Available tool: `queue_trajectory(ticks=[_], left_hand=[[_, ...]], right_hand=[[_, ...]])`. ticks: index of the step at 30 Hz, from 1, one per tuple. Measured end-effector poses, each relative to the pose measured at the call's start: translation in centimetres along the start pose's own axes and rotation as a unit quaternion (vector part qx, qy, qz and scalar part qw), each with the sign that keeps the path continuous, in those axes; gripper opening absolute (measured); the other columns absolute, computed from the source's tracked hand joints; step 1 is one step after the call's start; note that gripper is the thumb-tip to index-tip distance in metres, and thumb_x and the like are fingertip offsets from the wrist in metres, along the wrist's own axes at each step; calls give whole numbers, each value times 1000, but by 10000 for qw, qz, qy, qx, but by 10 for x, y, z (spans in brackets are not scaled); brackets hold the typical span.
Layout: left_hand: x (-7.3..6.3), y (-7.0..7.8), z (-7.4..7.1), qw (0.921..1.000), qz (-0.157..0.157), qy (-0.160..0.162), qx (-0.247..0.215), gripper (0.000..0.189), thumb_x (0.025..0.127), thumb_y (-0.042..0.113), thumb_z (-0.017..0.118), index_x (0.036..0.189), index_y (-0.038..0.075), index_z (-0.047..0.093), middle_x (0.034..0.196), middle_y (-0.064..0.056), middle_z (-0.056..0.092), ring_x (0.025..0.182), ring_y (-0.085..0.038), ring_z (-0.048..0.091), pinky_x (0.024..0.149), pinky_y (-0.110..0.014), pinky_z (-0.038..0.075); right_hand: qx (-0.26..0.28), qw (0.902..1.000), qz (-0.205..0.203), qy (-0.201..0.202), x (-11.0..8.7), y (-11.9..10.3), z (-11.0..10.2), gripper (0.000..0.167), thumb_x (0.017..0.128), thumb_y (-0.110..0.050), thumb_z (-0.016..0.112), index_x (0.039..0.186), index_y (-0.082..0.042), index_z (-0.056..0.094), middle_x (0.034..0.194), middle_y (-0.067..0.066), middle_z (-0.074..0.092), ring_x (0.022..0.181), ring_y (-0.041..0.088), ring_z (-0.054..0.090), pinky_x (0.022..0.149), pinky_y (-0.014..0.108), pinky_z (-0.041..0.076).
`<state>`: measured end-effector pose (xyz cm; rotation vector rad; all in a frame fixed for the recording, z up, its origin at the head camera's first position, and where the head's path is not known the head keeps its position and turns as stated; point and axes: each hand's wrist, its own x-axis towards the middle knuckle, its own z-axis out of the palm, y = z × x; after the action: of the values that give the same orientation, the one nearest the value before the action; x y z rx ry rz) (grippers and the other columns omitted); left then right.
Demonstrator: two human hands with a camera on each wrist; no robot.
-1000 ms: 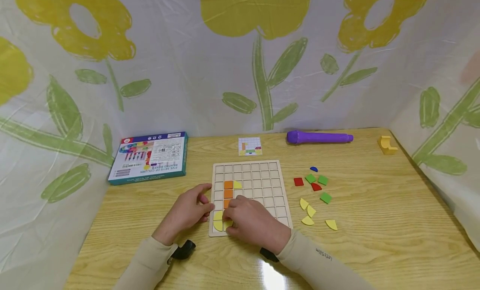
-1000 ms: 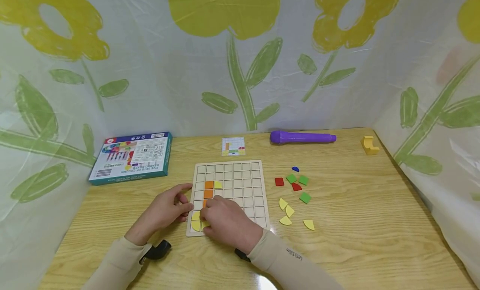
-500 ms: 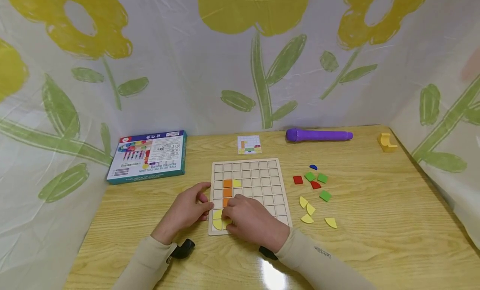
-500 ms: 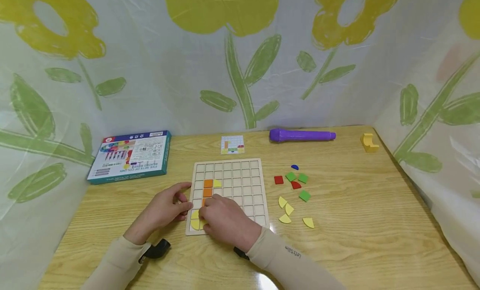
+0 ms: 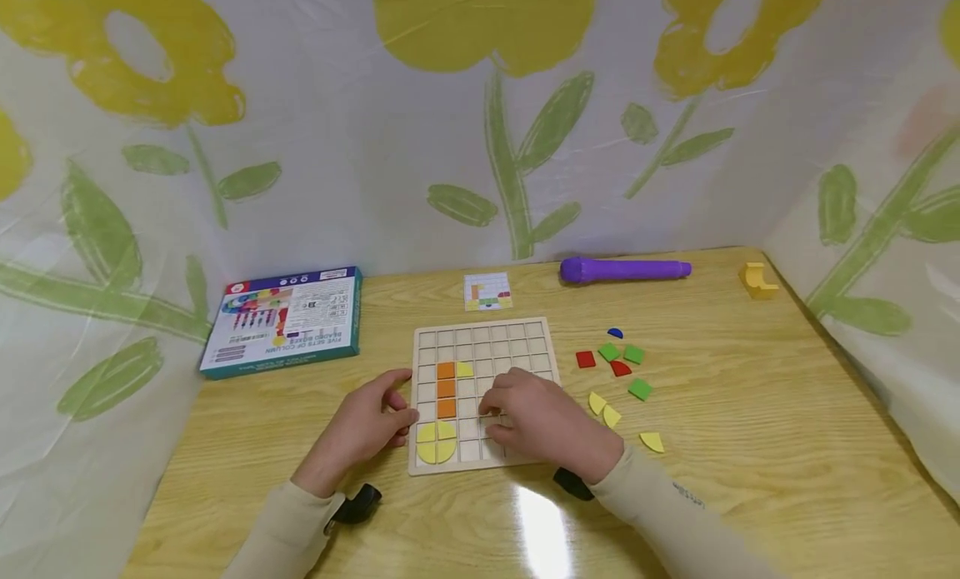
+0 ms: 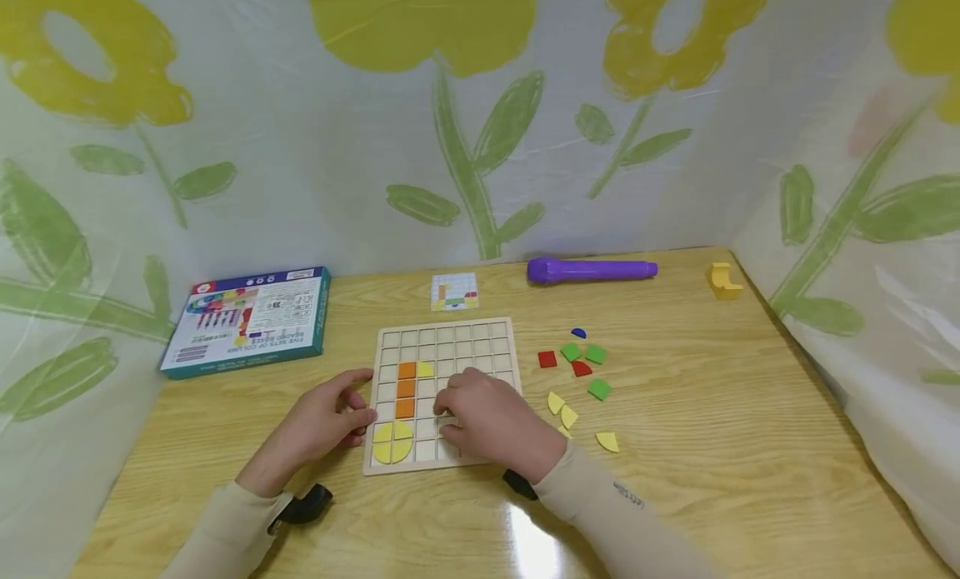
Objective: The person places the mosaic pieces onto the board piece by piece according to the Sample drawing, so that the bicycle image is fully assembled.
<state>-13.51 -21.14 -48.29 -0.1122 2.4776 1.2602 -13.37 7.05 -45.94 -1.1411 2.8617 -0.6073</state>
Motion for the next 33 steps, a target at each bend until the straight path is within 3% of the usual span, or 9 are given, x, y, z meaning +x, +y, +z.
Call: queue_trajectory(ticks=[8, 15, 24, 33], left_hand=[[-3, -2, -1, 10000, 1, 17, -27, 65, 102, 11, 75, 161, 14, 49, 107, -11, 64, 72, -19, 65, 65, -29, 59], [-4, -2, -2, 10000, 65, 42, 36, 64, 102, 11, 75, 160, 13, 49, 107, -11, 64, 72, -19, 66, 64, -29, 59], [-3, -1, 0, 10000, -30, 38, -74, 65, 102, 11, 75, 161, 14, 49, 108, -11, 63, 73, -19, 65, 65, -29, 59], [-1, -1, 0, 10000, 42, 22, -54, 65, 101, 10, 75, 161, 14, 49, 108, -11, 64, 72, -19, 65, 65, -29, 59]], right_hand=[[-162, 9965, 786, 226, -43, 59, -32, 16, 94, -18, 83, 109, -10, 82, 105, -1, 76, 104, 20, 69, 92, 40, 61], [-213, 9877, 1512, 344, -84, 98, -50, 17, 93, -19, 84, 108, -10, 81, 104, 1, 76, 101, 21, 68, 89, 44, 61], [-234, 9775, 2070, 343, -115, 121, -56, 23, 91, -20, 86, 110, -8, 81, 102, 2, 75, 96, 22, 68, 88, 49, 61], [-288, 9748, 2194, 299, -120, 127, -51, 25, 90, -22, 87, 110, -8, 80, 99, 0, 74, 93, 19, 65, 90, 49, 59]])
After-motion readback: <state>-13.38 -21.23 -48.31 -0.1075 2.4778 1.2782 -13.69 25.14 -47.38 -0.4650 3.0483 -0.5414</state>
